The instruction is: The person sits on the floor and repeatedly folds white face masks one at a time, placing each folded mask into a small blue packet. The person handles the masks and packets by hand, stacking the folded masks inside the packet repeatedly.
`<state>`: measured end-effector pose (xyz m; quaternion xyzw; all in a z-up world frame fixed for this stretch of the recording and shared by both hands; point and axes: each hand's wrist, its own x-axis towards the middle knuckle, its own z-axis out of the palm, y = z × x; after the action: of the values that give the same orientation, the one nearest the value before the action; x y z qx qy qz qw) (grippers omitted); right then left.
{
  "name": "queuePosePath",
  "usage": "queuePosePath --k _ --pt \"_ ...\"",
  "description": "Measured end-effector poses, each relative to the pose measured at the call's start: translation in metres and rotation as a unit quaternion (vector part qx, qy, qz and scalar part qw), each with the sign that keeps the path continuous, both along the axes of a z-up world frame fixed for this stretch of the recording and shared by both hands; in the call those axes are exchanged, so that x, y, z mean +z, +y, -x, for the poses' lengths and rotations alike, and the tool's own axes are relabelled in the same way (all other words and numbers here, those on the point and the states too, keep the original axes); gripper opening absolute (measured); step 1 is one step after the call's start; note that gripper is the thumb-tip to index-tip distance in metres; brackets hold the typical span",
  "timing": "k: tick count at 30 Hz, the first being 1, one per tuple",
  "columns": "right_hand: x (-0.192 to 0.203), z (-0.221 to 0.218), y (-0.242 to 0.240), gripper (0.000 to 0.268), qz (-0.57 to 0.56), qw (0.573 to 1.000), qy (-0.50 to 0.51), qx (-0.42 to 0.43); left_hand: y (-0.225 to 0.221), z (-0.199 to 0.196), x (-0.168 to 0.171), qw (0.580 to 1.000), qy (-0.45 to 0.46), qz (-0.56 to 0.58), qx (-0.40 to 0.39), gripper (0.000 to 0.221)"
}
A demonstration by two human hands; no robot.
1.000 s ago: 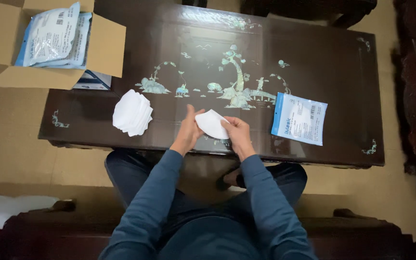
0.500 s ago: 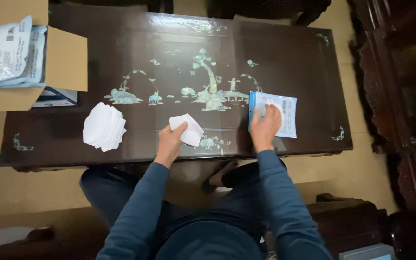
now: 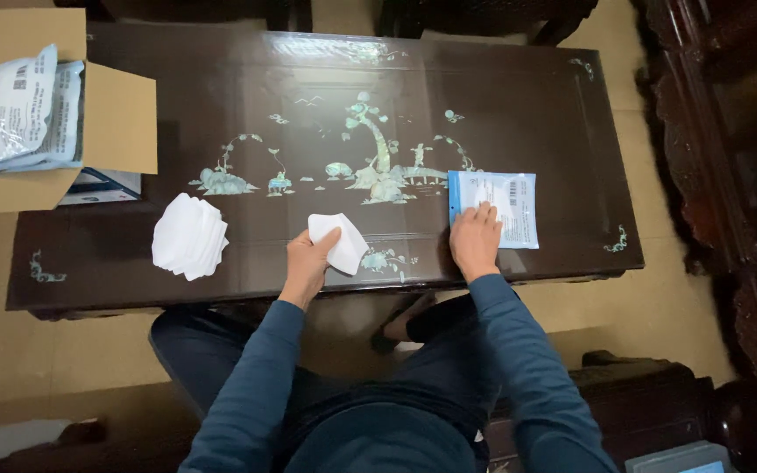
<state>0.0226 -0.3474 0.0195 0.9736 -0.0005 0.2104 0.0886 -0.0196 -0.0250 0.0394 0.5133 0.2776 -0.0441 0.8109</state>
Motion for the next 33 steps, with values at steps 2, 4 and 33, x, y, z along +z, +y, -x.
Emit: queuePosePath --k 2,4,33 --pt "0.002 0.003 0.004 0.029 0.029 1.0 0.001 0.002 0.0 0.004 0.013 1.0 -0.001 -0.004 -0.004 0.026" --pt "0.0 0.004 0.007 0.029 0.059 0.998 0.0 0.005 0.001 0.006 0.021 1.0 -0.003 -0.007 -0.007 0.027" --pt "-0.005 -0.01 0.006 0.012 0.067 0.997 0.024 -0.024 0.007 0.006 0.002 0.994 -0.014 -0.07 -0.083 0.034"
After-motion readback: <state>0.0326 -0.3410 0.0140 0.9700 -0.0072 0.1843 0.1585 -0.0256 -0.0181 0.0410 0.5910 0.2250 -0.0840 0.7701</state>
